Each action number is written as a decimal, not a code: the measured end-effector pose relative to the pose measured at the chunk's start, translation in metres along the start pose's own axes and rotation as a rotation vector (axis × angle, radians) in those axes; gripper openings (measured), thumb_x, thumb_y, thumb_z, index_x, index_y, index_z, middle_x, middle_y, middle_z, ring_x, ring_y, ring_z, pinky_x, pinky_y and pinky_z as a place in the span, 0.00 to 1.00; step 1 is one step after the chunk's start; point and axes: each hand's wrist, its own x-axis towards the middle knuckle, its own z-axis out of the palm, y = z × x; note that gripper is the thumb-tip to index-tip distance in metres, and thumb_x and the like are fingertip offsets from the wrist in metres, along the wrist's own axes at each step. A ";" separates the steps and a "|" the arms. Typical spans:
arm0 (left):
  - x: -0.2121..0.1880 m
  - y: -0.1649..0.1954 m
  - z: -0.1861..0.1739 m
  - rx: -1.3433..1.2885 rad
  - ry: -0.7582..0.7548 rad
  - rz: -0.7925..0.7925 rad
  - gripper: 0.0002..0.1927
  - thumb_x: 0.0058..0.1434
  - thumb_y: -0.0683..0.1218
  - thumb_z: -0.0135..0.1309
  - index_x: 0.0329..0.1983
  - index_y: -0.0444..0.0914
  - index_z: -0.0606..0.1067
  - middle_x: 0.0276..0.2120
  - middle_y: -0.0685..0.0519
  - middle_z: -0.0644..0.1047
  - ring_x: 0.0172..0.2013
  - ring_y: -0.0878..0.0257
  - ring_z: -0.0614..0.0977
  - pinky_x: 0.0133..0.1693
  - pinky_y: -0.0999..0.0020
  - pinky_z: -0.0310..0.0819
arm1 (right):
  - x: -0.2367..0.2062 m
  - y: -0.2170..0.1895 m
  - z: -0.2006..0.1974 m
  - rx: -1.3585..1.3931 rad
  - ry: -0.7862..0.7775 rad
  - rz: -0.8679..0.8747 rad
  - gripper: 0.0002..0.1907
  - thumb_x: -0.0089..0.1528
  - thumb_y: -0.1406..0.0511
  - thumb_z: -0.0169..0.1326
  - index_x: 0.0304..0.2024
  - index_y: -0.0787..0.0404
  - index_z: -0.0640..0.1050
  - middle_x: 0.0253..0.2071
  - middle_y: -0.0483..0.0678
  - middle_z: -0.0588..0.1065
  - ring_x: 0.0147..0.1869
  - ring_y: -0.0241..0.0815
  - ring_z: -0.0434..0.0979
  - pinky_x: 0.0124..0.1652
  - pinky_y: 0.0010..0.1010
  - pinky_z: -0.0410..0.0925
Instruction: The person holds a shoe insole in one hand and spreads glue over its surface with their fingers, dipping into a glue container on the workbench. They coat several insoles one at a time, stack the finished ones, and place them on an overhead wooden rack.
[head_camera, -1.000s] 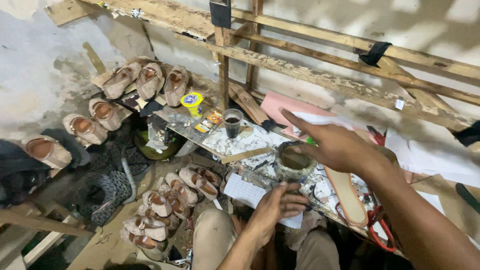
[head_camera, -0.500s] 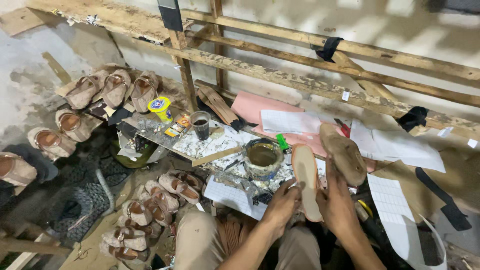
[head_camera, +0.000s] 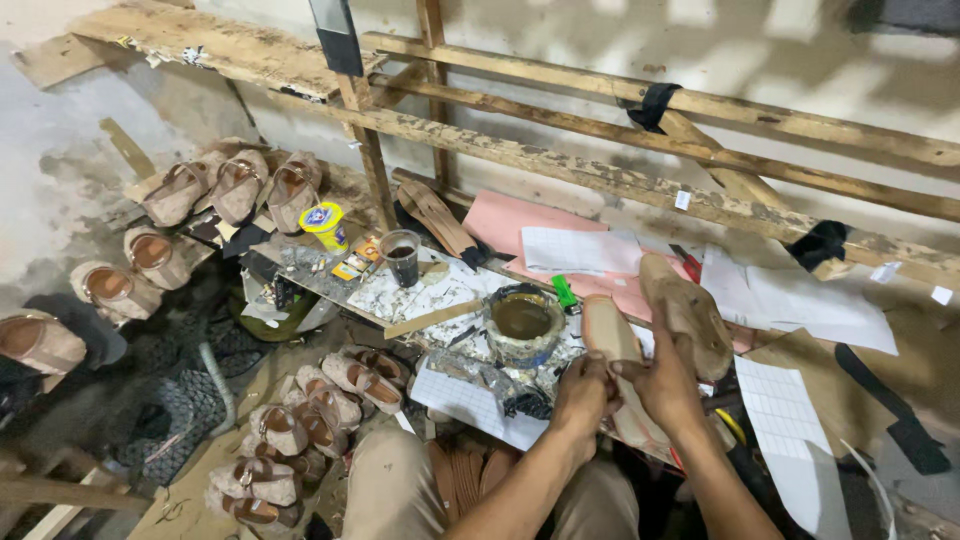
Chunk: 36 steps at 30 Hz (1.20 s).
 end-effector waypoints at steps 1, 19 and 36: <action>-0.001 0.001 0.000 -0.001 0.021 -0.043 0.18 0.70 0.54 0.45 0.59 0.41 0.70 0.41 0.54 0.72 0.35 0.69 0.75 0.43 0.68 0.77 | -0.007 -0.002 -0.003 0.031 0.017 0.049 0.63 0.48 0.67 0.72 0.78 0.49 0.48 0.60 0.67 0.66 0.57 0.60 0.74 0.53 0.42 0.71; -0.073 0.021 -0.076 0.322 -0.305 0.341 0.22 0.71 0.47 0.52 0.65 0.34 0.73 0.50 0.51 0.80 0.48 0.68 0.79 0.50 0.75 0.74 | -0.034 -0.075 -0.049 0.691 -0.028 -0.085 0.62 0.54 0.74 0.62 0.81 0.53 0.40 0.64 0.63 0.67 0.59 0.42 0.73 0.48 0.33 0.74; -0.080 0.070 -0.177 -0.274 -0.094 0.092 0.35 0.57 0.42 0.45 0.72 0.40 0.61 0.62 0.45 0.73 0.57 0.52 0.80 0.51 0.55 0.83 | 0.019 -0.106 0.042 -0.490 -0.143 -0.623 0.20 0.62 0.46 0.48 0.46 0.43 0.84 0.74 0.42 0.58 0.79 0.62 0.43 0.65 0.72 0.38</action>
